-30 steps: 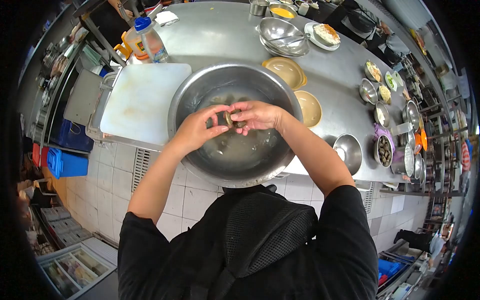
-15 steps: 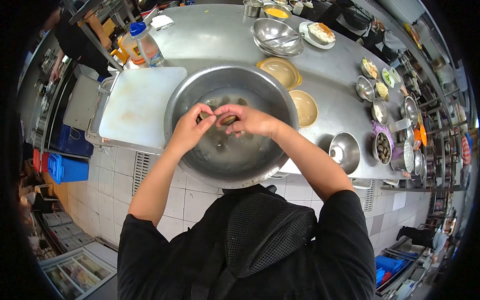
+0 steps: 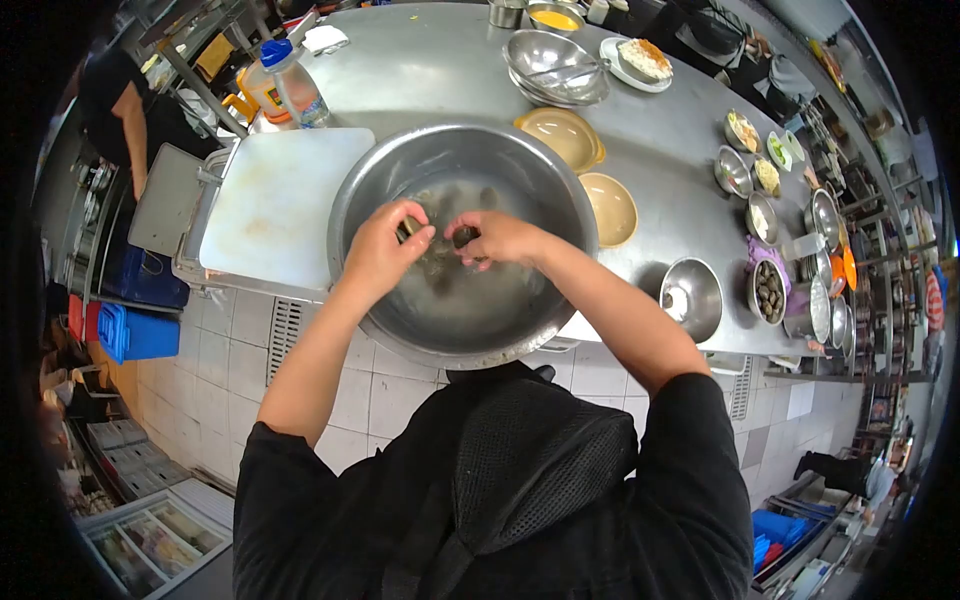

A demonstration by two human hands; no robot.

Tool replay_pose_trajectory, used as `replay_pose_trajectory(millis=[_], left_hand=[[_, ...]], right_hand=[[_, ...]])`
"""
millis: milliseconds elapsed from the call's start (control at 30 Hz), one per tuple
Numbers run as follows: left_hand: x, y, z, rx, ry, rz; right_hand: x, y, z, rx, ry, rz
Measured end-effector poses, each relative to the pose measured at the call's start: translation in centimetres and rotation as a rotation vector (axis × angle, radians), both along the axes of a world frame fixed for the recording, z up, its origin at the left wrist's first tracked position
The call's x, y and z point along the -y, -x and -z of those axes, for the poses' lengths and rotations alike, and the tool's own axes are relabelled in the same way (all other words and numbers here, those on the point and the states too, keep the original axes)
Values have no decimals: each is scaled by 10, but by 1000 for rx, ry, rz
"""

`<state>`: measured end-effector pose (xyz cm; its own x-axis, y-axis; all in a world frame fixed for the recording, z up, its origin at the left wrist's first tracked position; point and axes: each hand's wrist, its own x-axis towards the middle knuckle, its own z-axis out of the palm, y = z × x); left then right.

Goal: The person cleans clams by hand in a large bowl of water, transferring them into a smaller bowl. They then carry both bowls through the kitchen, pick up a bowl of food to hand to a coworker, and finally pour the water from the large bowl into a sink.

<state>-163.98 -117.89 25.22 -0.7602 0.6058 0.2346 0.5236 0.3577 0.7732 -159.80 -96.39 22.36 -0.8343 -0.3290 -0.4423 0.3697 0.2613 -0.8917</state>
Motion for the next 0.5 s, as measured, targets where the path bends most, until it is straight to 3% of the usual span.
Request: replay_pose_trajectory(millis=[33, 100, 200, 367, 500], left_hand=[[1, 2, 1, 52, 25, -56], [4, 3, -3, 117, 49, -40], [10, 3, -3, 260, 158, -28], [12, -10, 12, 47, 221, 225], [4, -27, 8, 40, 333, 190]], right_hand=[[-3, 3, 8, 9, 5, 9], [-5, 7, 19, 301, -40, -64], [-3, 2, 18, 405, 145, 31], [-3, -1, 22, 468, 429, 190], [14, -11, 0, 417, 577, 401]])
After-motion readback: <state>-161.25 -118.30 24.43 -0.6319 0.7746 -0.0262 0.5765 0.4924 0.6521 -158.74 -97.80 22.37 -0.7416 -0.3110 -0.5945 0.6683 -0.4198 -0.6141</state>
